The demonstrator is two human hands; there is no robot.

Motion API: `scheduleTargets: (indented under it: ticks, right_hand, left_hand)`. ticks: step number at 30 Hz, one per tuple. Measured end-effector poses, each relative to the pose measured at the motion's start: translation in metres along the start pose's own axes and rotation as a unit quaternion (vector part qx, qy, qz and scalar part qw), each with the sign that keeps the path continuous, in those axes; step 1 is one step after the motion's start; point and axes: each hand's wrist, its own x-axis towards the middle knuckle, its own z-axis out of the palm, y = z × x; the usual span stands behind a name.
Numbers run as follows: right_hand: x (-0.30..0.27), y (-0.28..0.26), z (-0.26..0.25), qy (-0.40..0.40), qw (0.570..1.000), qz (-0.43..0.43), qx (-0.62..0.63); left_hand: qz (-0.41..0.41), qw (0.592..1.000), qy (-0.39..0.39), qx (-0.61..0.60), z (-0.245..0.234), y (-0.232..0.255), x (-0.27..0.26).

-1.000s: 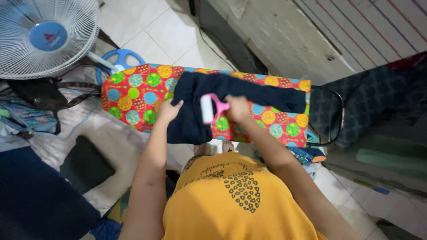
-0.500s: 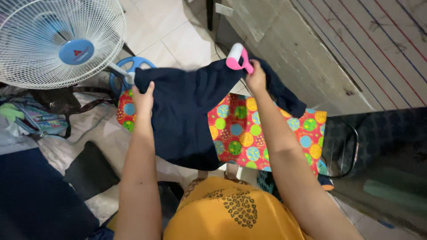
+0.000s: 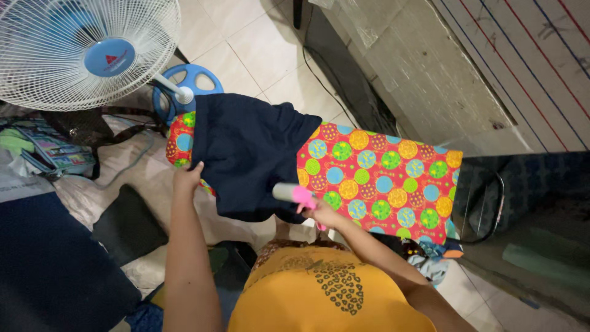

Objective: The person uses a pink lint roller to clean a dark blue garment laid out on a colorful ironing board. They roll the tool over the fabric surface, flip the garment to treat different sections, and finally fold the item.

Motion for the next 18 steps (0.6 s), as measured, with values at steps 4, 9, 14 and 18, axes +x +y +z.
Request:
scheduleTargets:
  ticks: [4,9,14,18]
  right_hand:
    - [0.007,0.018,0.016,-0.013,0.986,-0.166,-0.002]
    - [-0.026,0.010,-0.039,0.035,0.996,-0.067,-0.038]
    - [-0.097,-0.041,-0.168,0.163,0.970,-0.069,-0.168]
    - [-0.099,-0.076,-0.202,0.363,0.852,-0.243,-0.290]
  left_hand:
    - [-0.043,0.992,0.021,-0.118,0.010,0.007,-0.013]
    - [-0.044,0.801,-0.161,-0.576,0.000,0.043,-0.007]
    - [-0.068,0.709,-0.311,-0.629,-0.012,0.075,-0.015]
    - [-0.013,0.741,-0.353,-0.571,-0.002,0.107,-0.042]
